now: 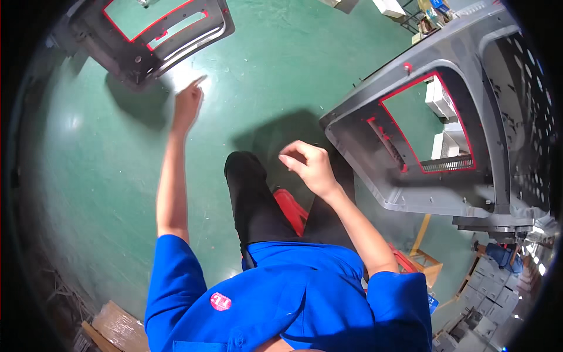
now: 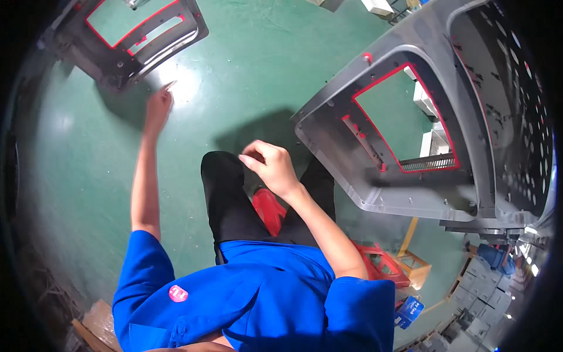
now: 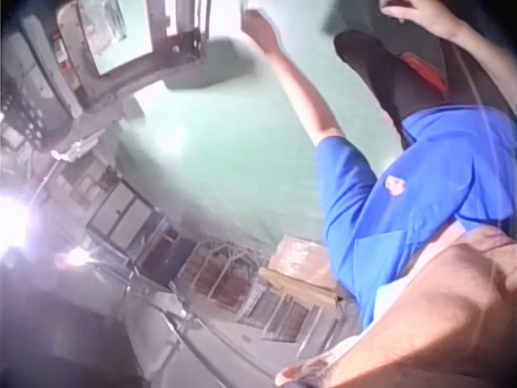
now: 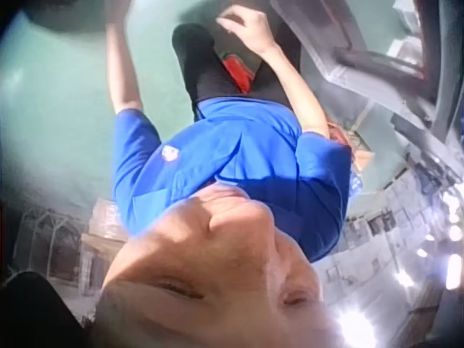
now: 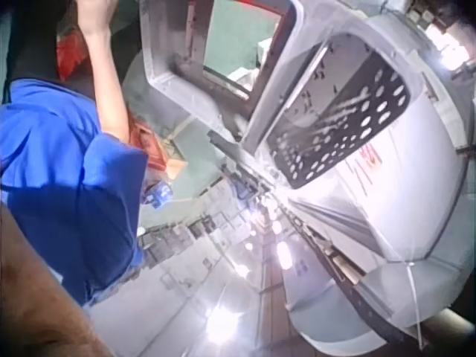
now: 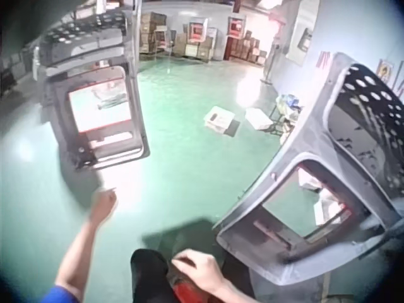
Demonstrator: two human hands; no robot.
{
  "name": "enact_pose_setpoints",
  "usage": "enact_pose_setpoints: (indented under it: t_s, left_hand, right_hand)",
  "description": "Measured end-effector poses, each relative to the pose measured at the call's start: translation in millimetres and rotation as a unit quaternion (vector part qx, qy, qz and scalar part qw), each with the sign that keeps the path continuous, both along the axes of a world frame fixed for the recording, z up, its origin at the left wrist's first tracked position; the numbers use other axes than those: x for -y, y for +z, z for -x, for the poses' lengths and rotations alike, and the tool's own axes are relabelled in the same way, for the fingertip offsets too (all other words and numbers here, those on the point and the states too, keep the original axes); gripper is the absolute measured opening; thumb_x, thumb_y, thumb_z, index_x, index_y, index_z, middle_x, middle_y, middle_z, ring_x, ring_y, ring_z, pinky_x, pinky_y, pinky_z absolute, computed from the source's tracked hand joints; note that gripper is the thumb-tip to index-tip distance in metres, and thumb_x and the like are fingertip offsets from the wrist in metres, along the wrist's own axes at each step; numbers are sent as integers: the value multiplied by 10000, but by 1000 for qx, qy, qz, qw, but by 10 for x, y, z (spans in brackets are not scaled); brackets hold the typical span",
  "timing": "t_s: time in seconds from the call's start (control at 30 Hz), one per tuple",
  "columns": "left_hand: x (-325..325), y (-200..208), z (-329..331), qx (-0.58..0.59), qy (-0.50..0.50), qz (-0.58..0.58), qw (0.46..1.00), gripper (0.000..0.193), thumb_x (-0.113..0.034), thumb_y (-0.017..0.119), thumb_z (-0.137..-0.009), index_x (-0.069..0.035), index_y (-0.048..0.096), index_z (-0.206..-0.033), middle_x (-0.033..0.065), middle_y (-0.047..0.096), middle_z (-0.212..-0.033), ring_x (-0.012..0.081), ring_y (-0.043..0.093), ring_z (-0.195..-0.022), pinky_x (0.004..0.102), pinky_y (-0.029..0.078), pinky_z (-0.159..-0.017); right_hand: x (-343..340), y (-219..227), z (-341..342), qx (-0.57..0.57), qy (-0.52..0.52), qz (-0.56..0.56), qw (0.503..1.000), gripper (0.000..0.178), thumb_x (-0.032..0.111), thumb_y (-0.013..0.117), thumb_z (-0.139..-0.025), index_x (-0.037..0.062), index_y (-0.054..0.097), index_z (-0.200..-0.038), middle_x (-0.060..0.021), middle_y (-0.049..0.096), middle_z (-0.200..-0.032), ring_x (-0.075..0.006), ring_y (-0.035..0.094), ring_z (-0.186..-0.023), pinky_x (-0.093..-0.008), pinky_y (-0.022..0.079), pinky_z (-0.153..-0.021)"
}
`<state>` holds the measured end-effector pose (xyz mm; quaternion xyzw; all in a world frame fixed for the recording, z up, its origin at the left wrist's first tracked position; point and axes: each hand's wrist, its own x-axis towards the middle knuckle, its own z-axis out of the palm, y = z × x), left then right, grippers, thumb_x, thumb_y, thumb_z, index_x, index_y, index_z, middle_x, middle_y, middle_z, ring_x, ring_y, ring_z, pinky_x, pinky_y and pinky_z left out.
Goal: Manually assembling small metal components and placing them into larger housings.
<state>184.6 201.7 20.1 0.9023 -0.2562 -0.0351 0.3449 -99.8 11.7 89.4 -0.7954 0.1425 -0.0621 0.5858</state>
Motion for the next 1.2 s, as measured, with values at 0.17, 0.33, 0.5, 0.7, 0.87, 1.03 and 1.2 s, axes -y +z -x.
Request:
enact_pose_setpoints:
  t_s: [0.17, 0.33, 0.5, 0.7, 0.87, 1.03, 1.2]
  left_hand:
    - [606, 547, 2194, -410, -169, 281, 851, 391, -175, 474, -931, -59, 524, -1301, -78, 435, -649, 14, 361, -558, 186, 298, -487]
    - [970, 872, 3090, -480, -150, 349, 791, 370, -192, 438, -982, -71, 498, -1327, -92, 411, -628, 4, 304, -522, 187, 219, -464]
    - [1173, 1019, 3422, -466, -202, 340, 791, 365, -208, 433, -995, -51, 502, -1318, -78, 397, -650, 18, 313, -555, 193, 241, -477]
    - [1324, 1064, 3698, -472, -193, 403, 760, 378, -231, 451, -989, -37, 506, -1308, -70, 412, -635, 15, 336, -537, 188, 246, -463]
    - [1393, 1290, 3789, -449, -212, 404, 768, 387, -269, 429, -991, -17, 528, -1269, -46, 504, -723, 19, 380, -585, 189, 298, -487]
    - [1493, 1265, 3852, -434, -201, 458, 749, 412, -325, 444, -992, -18, 557, -1241, -44, 552, -773, 8, 397, -584, 182, 307, -486]
    - [1566, 1220, 3859, -391, -117, 502, 763, 410, -378, 418, -998, -32, 631, -945, -49, 478, -632, 22, 372, -514, 202, 279, -446]
  right_hand:
    - [102, 59, 683, 3, -70, -128, 989, 251, 51, 721, -790, 23, 604, -1010, -5, 619, -809, -45, 567, -698, -189, 469, -624]
    - [314, 132, 1197, 53, -55, -183, 980, 228, -19, 712, -759, 9, 616, -964, -24, 644, -819, -83, 621, -758, -233, 510, -693]
    - [509, 314, 1540, 121, -75, -119, 983, 96, -38, 694, -760, -8, 654, -842, -37, 618, -829, -109, 612, -752, -238, 496, -675]
    - [689, 656, 1775, 124, -53, 30, 990, 51, 29, 689, -785, -2, 648, -785, -43, 601, -750, -106, 596, -657, -241, 472, -595]
    - [798, 951, 1762, 135, 14, 135, 982, 80, 8, 687, -751, 0, 631, -807, -64, 601, -811, -141, 603, -661, -269, 483, -581]
    - [876, 1175, 1720, 113, 78, 219, 966, 86, 2, 671, -740, -6, 602, -792, -81, 590, -823, -167, 600, -653, -290, 483, -581]
    - [789, 1306, 1548, 99, 106, 342, 929, 132, 21, 629, -730, -1, 590, -854, -102, 589, -785, -213, 609, -684, -331, 480, -620]
